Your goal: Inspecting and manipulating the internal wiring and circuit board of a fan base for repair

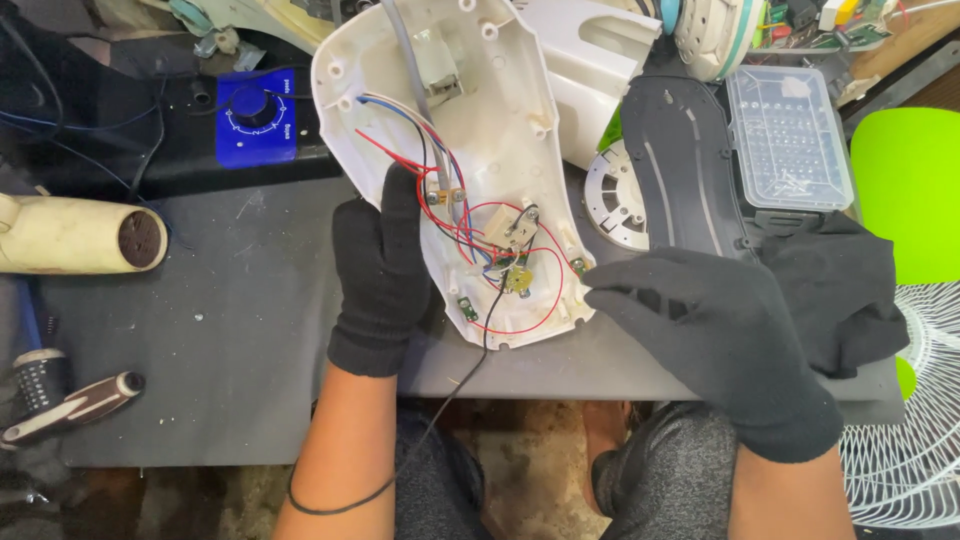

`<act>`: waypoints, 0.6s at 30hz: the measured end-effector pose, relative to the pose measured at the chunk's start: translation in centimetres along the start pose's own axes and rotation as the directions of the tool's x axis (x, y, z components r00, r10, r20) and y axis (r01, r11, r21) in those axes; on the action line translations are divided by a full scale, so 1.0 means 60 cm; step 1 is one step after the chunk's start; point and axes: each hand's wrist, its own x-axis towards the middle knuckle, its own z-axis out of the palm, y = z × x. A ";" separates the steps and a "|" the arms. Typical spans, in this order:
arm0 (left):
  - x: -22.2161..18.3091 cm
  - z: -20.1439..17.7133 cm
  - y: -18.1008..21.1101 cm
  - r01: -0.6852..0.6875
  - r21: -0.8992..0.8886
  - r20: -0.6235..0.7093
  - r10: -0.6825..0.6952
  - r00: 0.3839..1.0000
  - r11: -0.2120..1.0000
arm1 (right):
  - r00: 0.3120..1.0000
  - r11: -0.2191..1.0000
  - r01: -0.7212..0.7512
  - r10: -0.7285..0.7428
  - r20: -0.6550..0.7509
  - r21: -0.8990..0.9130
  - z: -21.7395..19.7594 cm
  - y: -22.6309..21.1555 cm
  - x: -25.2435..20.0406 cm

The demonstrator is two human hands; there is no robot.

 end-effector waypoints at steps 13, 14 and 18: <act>0.002 -0.004 0.012 -0.069 0.033 0.005 0.069 0.998 0.997 | 0.918 0.871 0.397 -0.367 0.153 -0.291 0.071 -0.025 -0.001; 0.005 -0.006 0.016 -0.089 0.020 0.013 0.089 0.996 0.996 | 0.918 0.869 0.397 -0.369 0.147 -0.295 0.075 -0.025 -0.002; 0.007 -0.007 0.019 -0.012 -0.005 0.028 0.012 1.000 1.000 | 0.918 0.910 0.395 -0.386 0.090 -0.122 0.081 -0.020 -0.002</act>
